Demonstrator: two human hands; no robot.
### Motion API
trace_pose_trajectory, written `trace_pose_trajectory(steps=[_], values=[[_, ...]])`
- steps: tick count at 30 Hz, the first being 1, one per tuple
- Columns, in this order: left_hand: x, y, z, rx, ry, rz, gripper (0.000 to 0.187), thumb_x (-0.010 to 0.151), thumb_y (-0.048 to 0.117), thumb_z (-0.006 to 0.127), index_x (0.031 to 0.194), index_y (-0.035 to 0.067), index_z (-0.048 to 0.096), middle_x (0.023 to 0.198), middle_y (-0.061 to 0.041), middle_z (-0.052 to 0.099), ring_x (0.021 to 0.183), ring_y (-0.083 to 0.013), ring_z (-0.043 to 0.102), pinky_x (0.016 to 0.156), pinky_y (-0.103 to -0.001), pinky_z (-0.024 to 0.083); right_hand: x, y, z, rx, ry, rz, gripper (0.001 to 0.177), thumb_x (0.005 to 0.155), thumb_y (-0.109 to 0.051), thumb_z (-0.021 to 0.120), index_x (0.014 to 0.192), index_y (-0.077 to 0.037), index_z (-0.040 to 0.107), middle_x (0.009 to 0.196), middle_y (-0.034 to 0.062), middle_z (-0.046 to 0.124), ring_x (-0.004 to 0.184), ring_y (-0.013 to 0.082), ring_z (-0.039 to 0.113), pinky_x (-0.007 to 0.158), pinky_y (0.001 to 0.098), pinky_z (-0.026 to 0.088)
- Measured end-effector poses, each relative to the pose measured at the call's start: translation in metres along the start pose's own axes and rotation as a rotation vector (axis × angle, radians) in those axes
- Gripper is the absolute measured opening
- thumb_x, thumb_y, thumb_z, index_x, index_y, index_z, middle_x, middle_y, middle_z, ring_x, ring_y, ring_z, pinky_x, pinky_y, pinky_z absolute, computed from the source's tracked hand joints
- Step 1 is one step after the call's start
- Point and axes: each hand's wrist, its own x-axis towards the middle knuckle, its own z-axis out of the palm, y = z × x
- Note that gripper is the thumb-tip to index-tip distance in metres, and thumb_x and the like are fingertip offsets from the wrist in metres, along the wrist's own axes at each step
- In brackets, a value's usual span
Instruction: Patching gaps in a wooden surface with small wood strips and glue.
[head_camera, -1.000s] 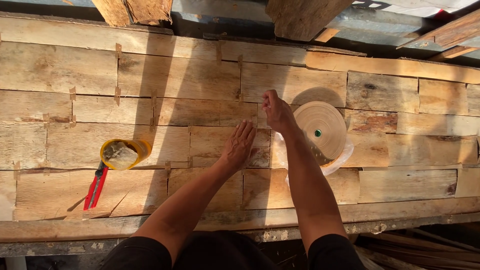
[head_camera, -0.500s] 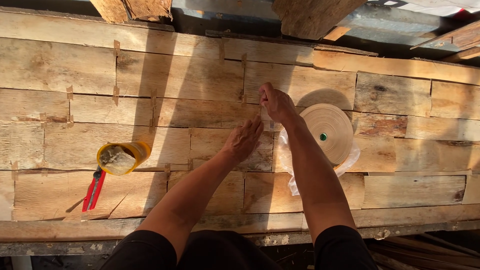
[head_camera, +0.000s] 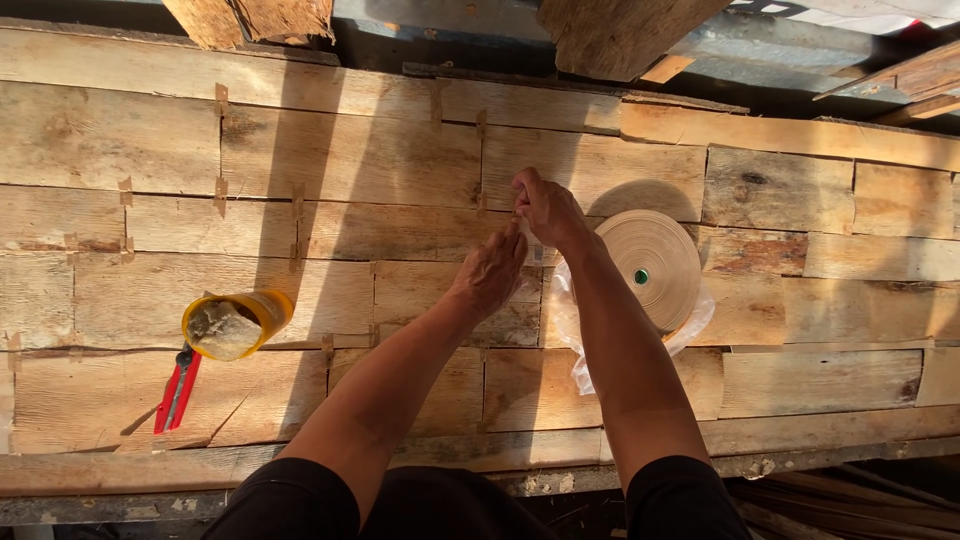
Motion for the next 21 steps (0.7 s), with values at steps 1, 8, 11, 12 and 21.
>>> trace_pose_trajectory(steps=[1,8,11,12,21], values=[[0.001,0.0,0.001,-0.001,0.0,0.001,0.081,0.099,0.053,0.059,0.151,-0.004,0.036,0.163,-0.025,0.029,0.106,-0.0248,0.052,0.071,-0.032,0.059,-0.001,-0.001,-0.001,0.0,-0.001,0.001,0.033,0.098,-0.005,0.062,0.128,-0.007,0.048,0.105,0.0113,0.075,0.098,0.0267,0.073,0.082,0.0441,0.057],[-0.001,0.002,-0.011,0.099,-0.009,-0.02,0.087,0.096,0.064,0.055,0.147,-0.004,0.039,0.16,-0.024,0.032,0.109,-0.0251,0.05,0.072,-0.032,0.057,-0.007,-0.006,-0.009,0.04,-0.017,0.021,0.037,0.097,0.0,0.061,0.131,-0.006,0.046,0.111,0.0135,0.074,0.105,0.0288,0.072,0.087,0.0436,0.058],[-0.001,0.005,-0.006,0.098,0.013,-0.036,0.089,0.095,0.066,0.054,0.147,-0.004,0.038,0.16,-0.023,0.031,0.111,-0.0255,0.05,0.075,-0.033,0.056,-0.009,0.001,-0.006,0.034,-0.006,-0.008,0.045,0.092,0.011,0.054,0.132,-0.005,0.045,0.116,0.0149,0.074,0.109,0.0294,0.072,0.09,0.0424,0.058],[-0.001,0.005,-0.004,0.069,0.037,-0.055,0.089,0.094,0.067,0.053,0.147,-0.003,0.039,0.16,-0.023,0.031,0.114,-0.0258,0.049,0.077,-0.034,0.056,-0.007,0.003,-0.004,0.017,0.004,-0.034,0.052,0.087,0.019,0.048,0.133,-0.004,0.044,0.118,0.0158,0.073,0.112,0.0298,0.071,0.091,0.0416,0.059],[0.004,0.009,-0.007,0.108,-0.054,-0.049,0.095,0.095,0.069,0.054,0.149,-0.006,0.034,0.163,-0.026,0.024,0.114,-0.0283,0.049,0.08,-0.036,0.056,-0.022,0.004,0.009,-0.037,0.158,-0.096,0.05,0.088,0.018,0.05,0.132,-0.005,0.046,0.123,0.0169,0.072,0.112,0.033,0.071,0.089,0.0469,0.058]])
